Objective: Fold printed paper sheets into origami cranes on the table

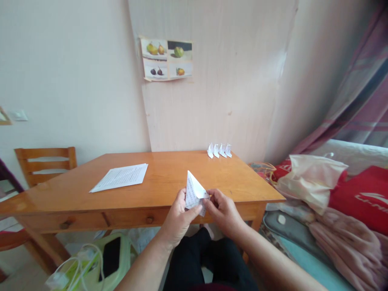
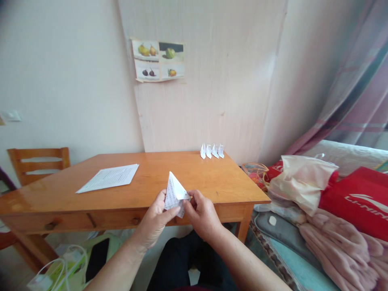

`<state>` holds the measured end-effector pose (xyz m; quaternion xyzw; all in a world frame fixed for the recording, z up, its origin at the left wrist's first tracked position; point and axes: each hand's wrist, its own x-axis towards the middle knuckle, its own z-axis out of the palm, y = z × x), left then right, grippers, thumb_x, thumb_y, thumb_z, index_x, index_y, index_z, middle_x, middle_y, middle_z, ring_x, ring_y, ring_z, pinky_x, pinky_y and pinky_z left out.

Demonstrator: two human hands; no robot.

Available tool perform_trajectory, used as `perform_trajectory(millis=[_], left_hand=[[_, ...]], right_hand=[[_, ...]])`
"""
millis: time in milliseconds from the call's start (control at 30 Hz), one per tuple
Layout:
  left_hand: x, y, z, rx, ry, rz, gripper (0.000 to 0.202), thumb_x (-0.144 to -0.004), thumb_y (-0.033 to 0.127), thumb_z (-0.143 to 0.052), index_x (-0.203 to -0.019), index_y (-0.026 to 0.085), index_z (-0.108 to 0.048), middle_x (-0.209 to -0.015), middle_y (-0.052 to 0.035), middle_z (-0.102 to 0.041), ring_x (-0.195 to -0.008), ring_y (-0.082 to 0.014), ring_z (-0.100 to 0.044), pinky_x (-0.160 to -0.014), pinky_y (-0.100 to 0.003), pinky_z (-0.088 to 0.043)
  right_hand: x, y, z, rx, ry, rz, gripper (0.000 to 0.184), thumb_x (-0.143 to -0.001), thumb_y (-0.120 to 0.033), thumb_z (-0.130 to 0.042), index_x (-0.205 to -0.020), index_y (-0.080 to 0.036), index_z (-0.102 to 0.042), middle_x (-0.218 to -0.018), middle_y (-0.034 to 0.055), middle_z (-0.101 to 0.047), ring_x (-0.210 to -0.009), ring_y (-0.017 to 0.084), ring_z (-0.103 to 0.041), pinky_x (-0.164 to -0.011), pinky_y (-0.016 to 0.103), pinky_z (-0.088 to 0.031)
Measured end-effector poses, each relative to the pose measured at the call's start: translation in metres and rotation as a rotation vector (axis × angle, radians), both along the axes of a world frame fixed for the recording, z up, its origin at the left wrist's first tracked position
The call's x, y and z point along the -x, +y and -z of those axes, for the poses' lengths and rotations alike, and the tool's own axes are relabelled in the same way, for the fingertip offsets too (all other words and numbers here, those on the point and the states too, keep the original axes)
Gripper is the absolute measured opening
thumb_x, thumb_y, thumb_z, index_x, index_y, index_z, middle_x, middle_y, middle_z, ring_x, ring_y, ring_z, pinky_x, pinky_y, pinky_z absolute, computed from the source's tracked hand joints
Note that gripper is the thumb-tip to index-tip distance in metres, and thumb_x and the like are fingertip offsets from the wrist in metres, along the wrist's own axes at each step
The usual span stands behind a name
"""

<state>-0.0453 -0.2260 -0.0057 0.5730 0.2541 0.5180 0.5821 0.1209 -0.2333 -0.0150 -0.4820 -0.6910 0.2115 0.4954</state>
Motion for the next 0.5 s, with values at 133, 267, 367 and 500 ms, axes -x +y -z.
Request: perform_trajectory(millis=[133, 267, 367, 500], left_hand=[[-0.001, 0.002, 0.005, -0.047, 0.068, -0.097, 0.05, -0.083, 0.018, -0.071, -0.128, 0.02, -0.049, -0.122, -0.0092, -0.066, -0.11, -0.0243, -0.063, -0.097, -0.037, -0.047], [0.0, 0.007, 0.012, -0.095, 0.051, -0.173, 0.058, -0.086, 0.024, -0.069, -0.137, 0.021, -0.042, -0.133, -0.0119, -0.06, -0.121, -0.0266, -0.059, -0.104, -0.041, -0.043], [0.001, 0.01, 0.016, -0.121, 0.04, -0.209, 0.055, -0.088, 0.032, -0.069, -0.136, 0.02, -0.045, -0.133, -0.013, -0.06, -0.121, -0.0273, -0.059, -0.103, -0.041, -0.045], [0.001, 0.01, 0.018, -0.077, 0.014, -0.27, 0.046, -0.091, 0.041, -0.066, -0.129, 0.02, -0.054, -0.13, -0.0113, -0.063, -0.117, -0.0262, -0.062, -0.1, -0.039, -0.048]], right_hand=[[0.0, 0.002, 0.003, 0.001, 0.049, -0.013, 0.027, -0.097, -0.041, -0.05, -0.103, -0.018, -0.064, -0.075, 0.0015, -0.063, -0.066, 0.015, -0.055, -0.059, 0.025, -0.041], [0.001, 0.003, 0.006, 0.013, 0.134, -0.031, 0.033, -0.099, -0.047, -0.045, -0.091, -0.019, -0.061, -0.072, 0.0012, -0.062, -0.065, 0.015, -0.057, -0.059, 0.025, -0.042], [0.004, 0.002, 0.005, 0.054, 0.211, -0.044, 0.038, -0.099, -0.05, -0.044, -0.078, -0.02, -0.055, -0.065, 0.0001, -0.058, -0.058, 0.014, -0.055, -0.055, 0.025, -0.042], [0.007, 0.0, 0.001, 0.121, 0.313, -0.057, 0.041, -0.096, -0.053, -0.048, -0.074, -0.02, -0.054, -0.062, 0.0003, -0.058, -0.055, 0.014, -0.054, -0.054, 0.025, -0.043]])
